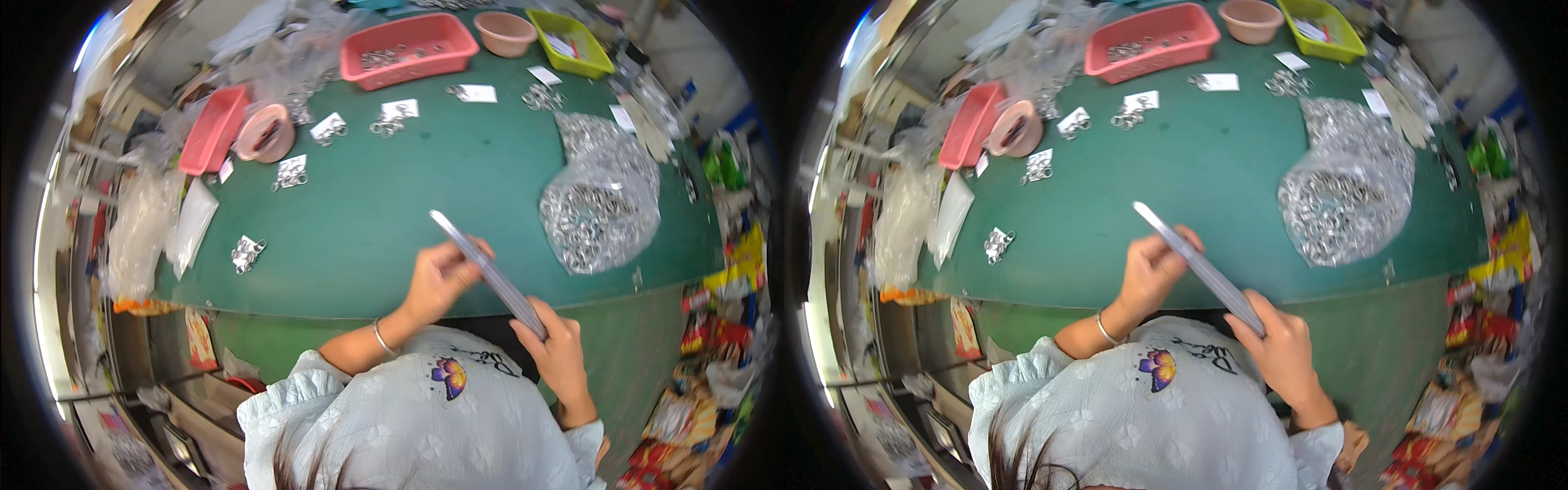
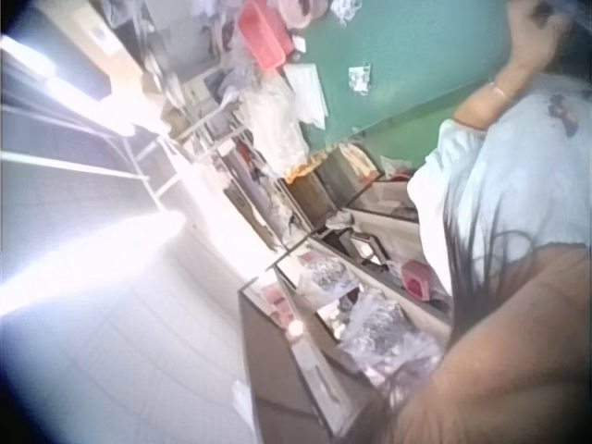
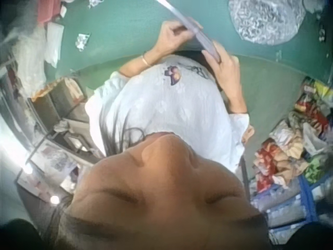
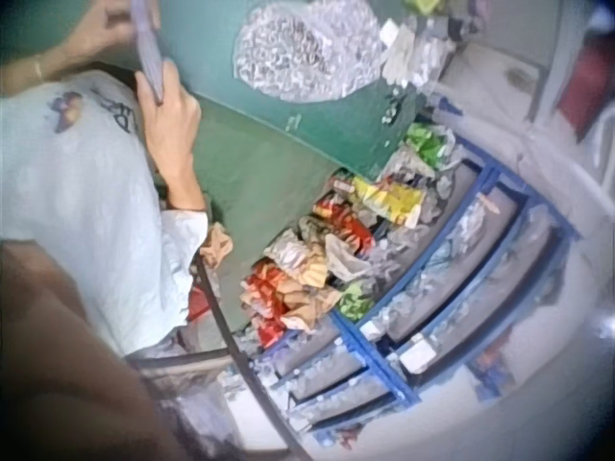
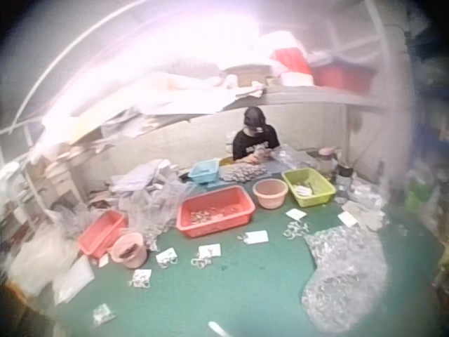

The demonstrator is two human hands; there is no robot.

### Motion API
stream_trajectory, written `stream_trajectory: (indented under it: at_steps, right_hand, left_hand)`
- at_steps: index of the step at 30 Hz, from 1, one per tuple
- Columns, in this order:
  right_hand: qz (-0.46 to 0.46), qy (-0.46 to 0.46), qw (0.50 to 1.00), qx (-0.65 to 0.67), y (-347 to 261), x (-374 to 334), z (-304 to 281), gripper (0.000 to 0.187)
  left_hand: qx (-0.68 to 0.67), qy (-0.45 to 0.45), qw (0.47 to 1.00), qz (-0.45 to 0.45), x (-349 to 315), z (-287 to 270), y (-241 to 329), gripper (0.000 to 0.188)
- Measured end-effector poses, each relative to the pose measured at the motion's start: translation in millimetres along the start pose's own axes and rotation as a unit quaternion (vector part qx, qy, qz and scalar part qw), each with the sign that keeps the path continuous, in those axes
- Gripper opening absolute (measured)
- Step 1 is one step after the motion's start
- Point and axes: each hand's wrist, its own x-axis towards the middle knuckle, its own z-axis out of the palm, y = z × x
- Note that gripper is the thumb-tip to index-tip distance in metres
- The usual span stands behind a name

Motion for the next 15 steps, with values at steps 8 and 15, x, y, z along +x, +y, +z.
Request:
stream_trajectory:
  at_steps: [8,15]
  right_hand:
    - [0.155,-0.128,0.941,0.273,30.3,1.7,-4.4,0.019]
    - [0.173,-0.182,0.863,0.438,40.4,6.2,4.5,0.029]
  left_hand:
    - [-0.403,0.142,0.898,-0.108,24.0,-54.9,22.1,0.036]
    - [-0.473,0.123,0.864,-0.121,24.5,-70.9,21.6,0.039]
